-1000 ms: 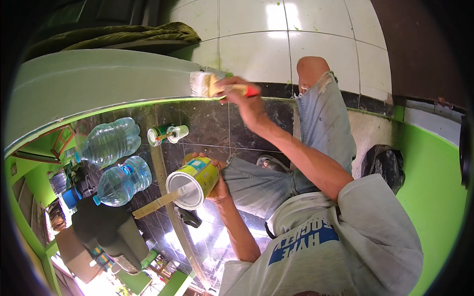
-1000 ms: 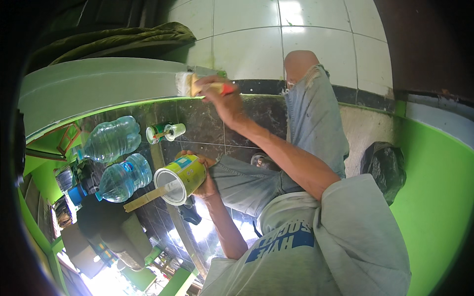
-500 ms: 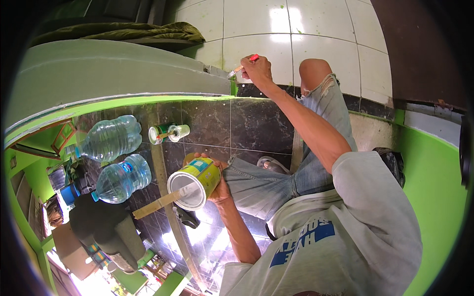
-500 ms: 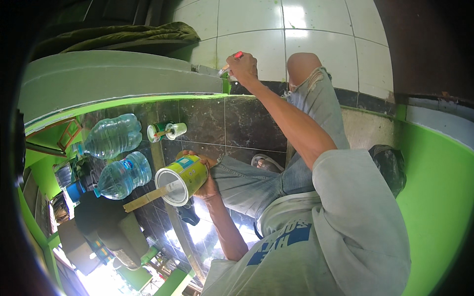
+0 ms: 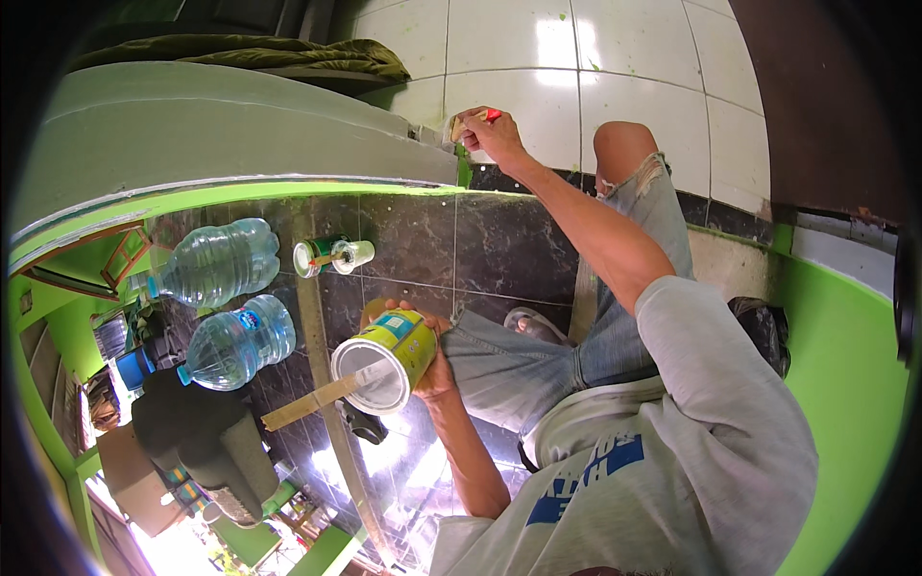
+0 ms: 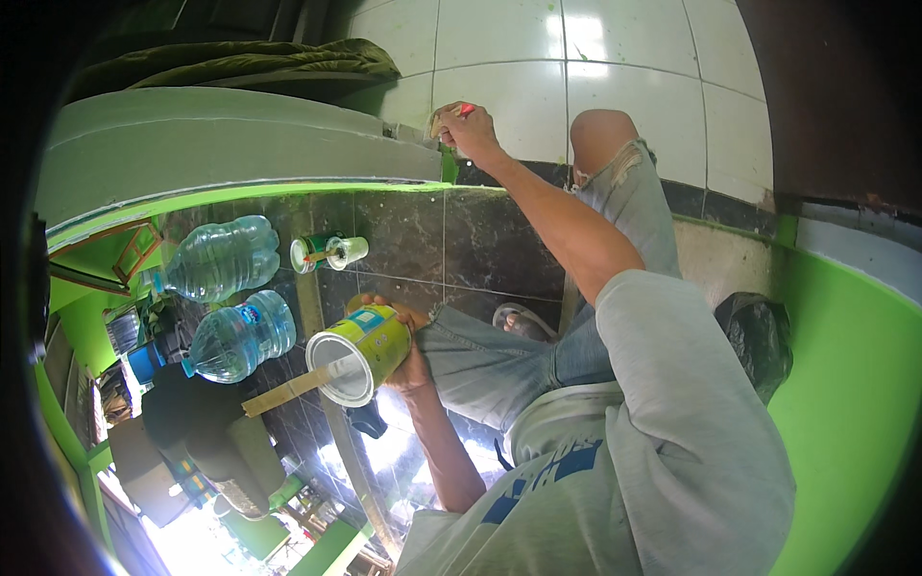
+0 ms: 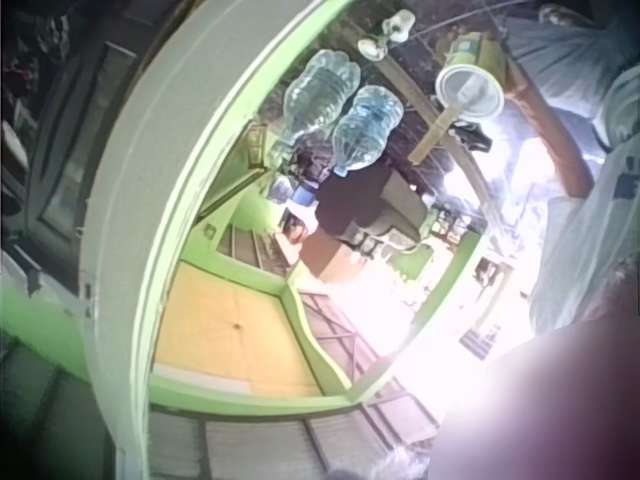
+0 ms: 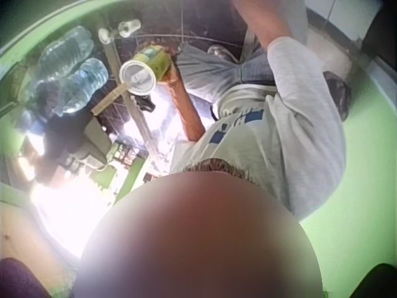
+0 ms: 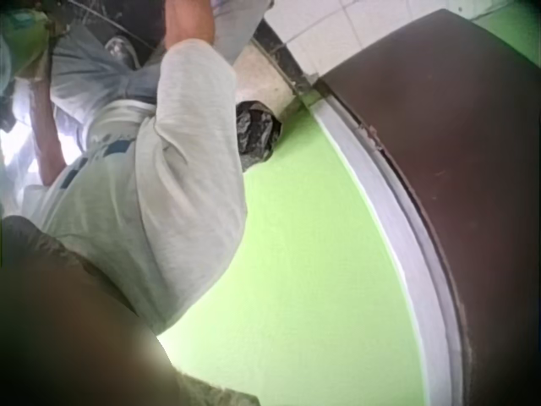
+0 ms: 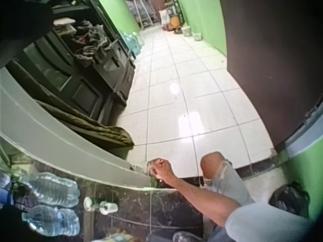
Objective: The person paints the white trim around a window and door frame using a paintbrush and a small paint can. They repeatedly dip the brush into the can and apply white paint to the vertical and horizontal trim pieces.
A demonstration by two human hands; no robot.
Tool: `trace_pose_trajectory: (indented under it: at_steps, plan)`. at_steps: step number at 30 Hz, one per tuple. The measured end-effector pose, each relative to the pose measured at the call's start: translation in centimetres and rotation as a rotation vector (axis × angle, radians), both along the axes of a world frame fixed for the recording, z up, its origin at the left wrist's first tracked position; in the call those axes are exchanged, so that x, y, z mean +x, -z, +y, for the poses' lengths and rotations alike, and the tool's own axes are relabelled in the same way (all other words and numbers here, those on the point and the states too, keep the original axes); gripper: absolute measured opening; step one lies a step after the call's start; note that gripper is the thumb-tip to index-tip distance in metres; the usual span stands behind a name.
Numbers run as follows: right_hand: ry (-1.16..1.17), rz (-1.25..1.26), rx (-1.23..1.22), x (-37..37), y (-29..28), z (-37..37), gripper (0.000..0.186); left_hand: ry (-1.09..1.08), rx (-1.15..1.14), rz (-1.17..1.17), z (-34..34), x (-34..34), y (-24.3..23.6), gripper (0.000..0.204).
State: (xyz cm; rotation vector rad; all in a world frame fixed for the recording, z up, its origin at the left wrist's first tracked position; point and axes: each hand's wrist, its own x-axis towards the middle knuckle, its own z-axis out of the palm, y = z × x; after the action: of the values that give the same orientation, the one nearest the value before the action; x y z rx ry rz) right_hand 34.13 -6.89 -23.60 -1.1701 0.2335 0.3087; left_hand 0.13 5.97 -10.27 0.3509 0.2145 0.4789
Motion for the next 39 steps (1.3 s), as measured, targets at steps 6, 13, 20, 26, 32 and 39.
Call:
trace_pose_trajectory:
  at_steps: [6, 13, 20, 26, 32, 39]
  plan:
    - [0.045, -0.036, -0.12, -0.7, -0.3, -2.8, 0.024, 0.002, 0.003, 0.003, -0.1, 0.0, -0.2, 0.068]
    - [-0.022, -0.054, 0.061, -0.8, 0.2, -0.3, 0.021, 0.024, 0.005, -0.012, 0.1, 0.2, 0.1, 0.066]
    - [-0.069, -0.059, -0.217, -1.1, -0.1, -1.7, 0.027, 0.01, 0.041, 0.022, -0.1, 0.1, -0.5, 0.059]
    - [0.0, 0.013, 0.273, -1.5, -1.2, -1.4, 0.029, -0.001, -0.032, 0.036, -0.3, 0.2, -0.6, 0.061]
    - [-0.044, -0.088, -0.131, -1.6, -2.7, -1.0, 0.027, 0.005, 0.068, 0.028, -0.2, 0.2, -0.5, 0.063]
    - [0.033, -0.02, 0.459, -1.9, -5.6, -1.8, 0.029, 0.017, 0.065, 0.001, -0.1, 0.1, -0.1, 0.066]
